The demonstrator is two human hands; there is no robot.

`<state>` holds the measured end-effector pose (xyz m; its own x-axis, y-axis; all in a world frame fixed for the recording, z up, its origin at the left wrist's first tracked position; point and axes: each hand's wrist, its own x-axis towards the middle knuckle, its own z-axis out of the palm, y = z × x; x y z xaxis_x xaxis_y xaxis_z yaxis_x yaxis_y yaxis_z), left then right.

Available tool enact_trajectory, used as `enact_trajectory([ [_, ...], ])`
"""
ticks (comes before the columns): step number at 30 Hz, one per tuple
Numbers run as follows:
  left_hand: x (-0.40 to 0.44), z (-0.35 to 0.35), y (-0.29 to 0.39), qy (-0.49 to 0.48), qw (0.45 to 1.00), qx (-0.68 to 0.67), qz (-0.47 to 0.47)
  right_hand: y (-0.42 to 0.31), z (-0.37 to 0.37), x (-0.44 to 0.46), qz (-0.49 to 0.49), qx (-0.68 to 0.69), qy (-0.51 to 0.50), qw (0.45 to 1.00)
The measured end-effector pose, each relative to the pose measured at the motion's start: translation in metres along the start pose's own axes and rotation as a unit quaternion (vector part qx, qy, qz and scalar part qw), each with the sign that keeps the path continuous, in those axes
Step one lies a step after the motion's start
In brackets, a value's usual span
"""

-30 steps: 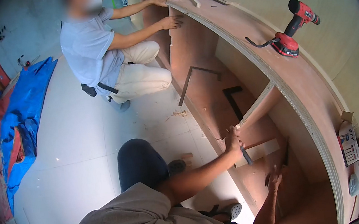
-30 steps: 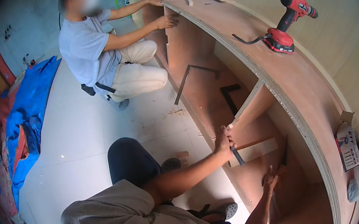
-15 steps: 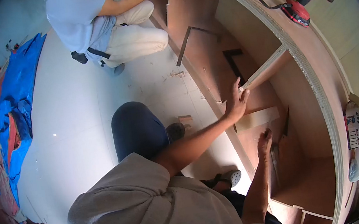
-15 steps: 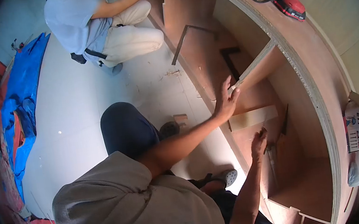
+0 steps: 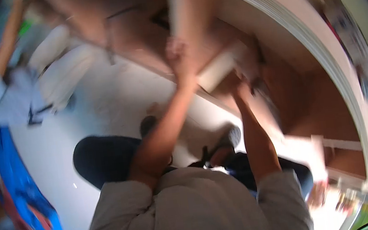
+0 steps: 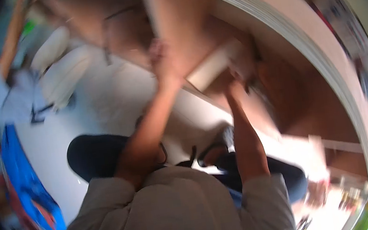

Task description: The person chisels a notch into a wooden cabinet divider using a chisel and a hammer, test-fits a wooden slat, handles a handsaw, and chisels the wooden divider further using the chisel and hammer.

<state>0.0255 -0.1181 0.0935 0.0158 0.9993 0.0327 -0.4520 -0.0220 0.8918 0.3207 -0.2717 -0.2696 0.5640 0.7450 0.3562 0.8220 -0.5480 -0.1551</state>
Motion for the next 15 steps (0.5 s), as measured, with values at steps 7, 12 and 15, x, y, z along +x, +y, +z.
enact_trajectory([
  [7, 0.051, -0.027, 0.044, 0.016, 0.937, -0.185, -0.296, -0.101, -0.126, 0.018, 0.228, 0.084, -0.089, 0.966],
  [12, 0.056, -0.022, 0.045, 0.005, 0.927, -0.208, -0.312, -0.083, -0.125, 0.035, 0.207, 0.033, -0.1, 0.973],
  [15, 0.063, -0.021, 0.019, 0.046, 0.932, -0.206, -0.295, -0.091, -0.179, 0.048, 0.246, -0.039, -0.066, 0.966],
])
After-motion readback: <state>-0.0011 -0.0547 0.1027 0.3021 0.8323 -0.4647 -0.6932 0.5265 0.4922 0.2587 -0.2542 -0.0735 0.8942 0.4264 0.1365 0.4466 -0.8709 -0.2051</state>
